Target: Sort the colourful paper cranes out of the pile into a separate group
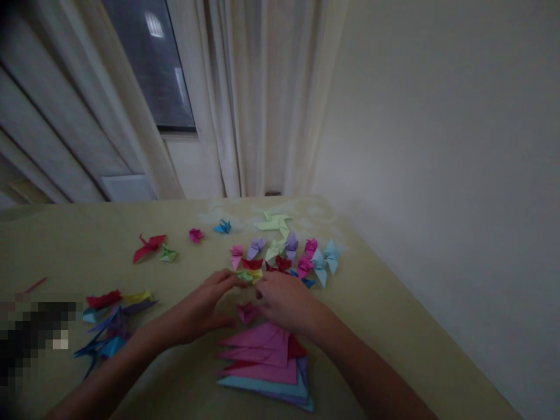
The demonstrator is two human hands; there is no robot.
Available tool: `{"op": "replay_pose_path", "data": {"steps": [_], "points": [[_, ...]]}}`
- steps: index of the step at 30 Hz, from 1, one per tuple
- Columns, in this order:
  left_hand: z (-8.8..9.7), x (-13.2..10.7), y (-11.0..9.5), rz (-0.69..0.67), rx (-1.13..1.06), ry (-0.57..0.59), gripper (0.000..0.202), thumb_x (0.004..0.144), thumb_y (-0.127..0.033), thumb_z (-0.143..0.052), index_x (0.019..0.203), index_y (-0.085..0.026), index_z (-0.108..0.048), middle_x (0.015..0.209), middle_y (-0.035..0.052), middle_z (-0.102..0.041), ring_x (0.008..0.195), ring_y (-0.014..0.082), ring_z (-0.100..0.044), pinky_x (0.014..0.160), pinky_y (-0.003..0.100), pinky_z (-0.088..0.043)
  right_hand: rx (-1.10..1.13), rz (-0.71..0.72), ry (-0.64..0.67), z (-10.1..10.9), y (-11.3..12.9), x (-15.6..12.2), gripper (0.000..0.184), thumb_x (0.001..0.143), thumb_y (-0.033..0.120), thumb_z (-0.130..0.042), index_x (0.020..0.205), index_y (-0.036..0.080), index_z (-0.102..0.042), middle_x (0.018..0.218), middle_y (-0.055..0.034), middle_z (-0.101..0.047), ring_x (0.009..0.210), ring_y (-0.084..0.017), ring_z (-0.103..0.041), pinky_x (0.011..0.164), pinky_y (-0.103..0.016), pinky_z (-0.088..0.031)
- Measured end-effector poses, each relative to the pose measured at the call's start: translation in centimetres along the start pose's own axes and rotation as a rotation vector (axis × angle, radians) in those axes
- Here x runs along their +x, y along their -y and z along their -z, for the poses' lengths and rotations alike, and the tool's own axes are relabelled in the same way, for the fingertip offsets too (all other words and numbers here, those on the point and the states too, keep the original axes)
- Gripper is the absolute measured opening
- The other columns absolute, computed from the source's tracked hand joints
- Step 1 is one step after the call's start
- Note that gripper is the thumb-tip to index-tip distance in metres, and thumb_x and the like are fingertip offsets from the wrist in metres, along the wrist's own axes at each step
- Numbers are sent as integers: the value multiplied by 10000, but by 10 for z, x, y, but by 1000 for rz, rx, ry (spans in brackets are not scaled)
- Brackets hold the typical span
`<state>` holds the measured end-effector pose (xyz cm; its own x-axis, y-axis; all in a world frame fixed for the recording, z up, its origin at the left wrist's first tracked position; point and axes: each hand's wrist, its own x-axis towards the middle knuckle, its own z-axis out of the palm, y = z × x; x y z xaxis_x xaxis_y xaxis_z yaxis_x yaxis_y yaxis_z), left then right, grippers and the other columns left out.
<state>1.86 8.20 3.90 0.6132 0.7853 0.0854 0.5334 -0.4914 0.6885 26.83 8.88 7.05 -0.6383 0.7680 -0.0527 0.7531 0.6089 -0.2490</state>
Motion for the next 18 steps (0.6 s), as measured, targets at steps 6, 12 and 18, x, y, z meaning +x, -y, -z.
{"op": "replay_pose_path", "data": {"steps": [6,12,18], "points": [[-23,16,19,5,177,-38,1079,748,-442,-905,1646,-308,-322,1731,160,-289,1607,395,-232,1287,604,-258,118,-165,-230,20,-45,3,256,979,74,-525,1137,149,-712,1135,-122,-710,1056,-242,-659,952,-357,-487],[-28,18,21,-39,167,-51,983,725,-450,-923,1569,-293,-444,1554,132,-529,1455,378,-442,1238,562,-359,161,-134,-162,1,-51,10,317,969,56,-523,1195,161,-717,1162,-113,-733,1094,-237,-658,977,-347,-473],[-26,17,22,-35,150,-80,944,770,-480,-892,1576,-303,-434,1678,154,-347,1549,406,-292,1255,608,-321,63,-234,-187,-2,-46,13,374,952,6,-485,1224,150,-699,1252,-141,-698,1178,-237,-632,1015,-333,-439]]}}
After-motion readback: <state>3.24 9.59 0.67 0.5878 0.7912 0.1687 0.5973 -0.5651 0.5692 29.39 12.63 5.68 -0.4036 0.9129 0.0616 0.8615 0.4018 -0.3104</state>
